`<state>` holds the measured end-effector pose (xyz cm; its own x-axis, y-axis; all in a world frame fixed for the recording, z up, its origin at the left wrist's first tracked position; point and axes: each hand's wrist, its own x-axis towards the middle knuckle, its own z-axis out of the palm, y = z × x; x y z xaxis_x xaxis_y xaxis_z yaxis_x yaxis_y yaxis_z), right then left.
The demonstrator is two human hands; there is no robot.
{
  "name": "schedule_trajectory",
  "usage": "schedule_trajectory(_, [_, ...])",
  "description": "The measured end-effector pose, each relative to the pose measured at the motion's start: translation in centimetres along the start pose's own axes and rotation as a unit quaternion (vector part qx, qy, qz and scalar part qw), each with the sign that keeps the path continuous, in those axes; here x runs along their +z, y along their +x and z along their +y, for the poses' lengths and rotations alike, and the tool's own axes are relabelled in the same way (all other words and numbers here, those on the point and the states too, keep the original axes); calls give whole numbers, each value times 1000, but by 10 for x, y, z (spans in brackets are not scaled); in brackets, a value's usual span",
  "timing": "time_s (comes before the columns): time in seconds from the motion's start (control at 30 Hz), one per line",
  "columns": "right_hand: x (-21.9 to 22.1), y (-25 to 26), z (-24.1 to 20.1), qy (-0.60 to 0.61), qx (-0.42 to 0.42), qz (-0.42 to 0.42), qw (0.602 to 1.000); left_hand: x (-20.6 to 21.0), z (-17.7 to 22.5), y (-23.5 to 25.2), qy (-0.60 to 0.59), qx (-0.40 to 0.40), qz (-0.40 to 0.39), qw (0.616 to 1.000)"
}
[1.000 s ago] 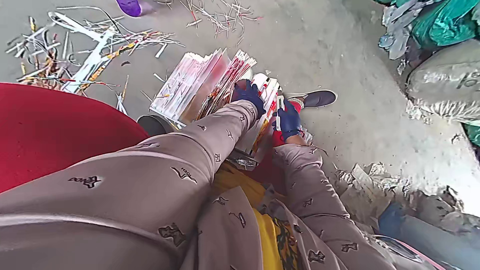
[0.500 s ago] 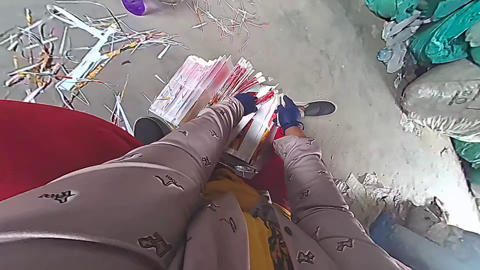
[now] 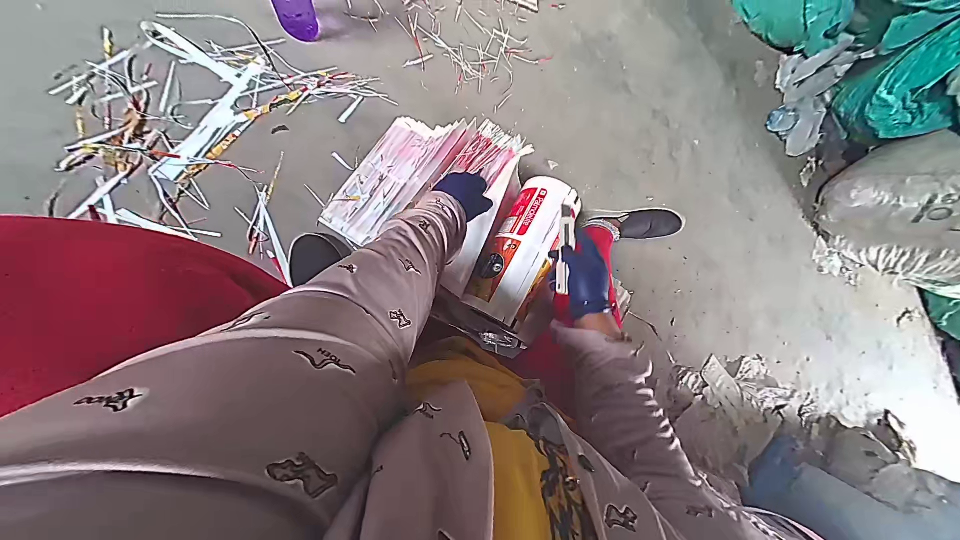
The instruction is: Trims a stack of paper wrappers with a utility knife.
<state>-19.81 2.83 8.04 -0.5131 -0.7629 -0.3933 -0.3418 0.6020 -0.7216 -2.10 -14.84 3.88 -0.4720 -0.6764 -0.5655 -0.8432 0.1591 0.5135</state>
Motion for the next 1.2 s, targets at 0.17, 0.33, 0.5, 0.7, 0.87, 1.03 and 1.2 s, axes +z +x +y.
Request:
schedule_trajectory(0.17, [38, -40, 25, 143, 15, -41, 989, 21, -10, 7, 21, -50, 46, 997])
schedule_trajectory(0.33, [65, -45, 11, 197, -12, -7, 980, 12, -28, 5, -27, -68, 74, 995])
schedule_trajectory(0.5, [113, -11, 5, 209, -6, -42, 977, 15, -41, -4, -52, -86, 63, 993])
schedule_trajectory(0.7, [158, 52, 0, 191, 12, -76, 979, 33, -58, 7, -30, -86, 86, 992])
schedule_trajectory(0.87, [172, 71, 5, -8, 34, -175, 984, 32, -84, 16, -53, -115, 81, 989])
schedule_trajectory(1.03, [179, 77, 2, -129, 8, -210, 969, -58, -41, -15, -189, 80, 338, 918])
schedule_trajectory(1.2, [167, 69, -7, -152, -60, -224, 961, -158, 63, -135, -435, 436, 288, 734])
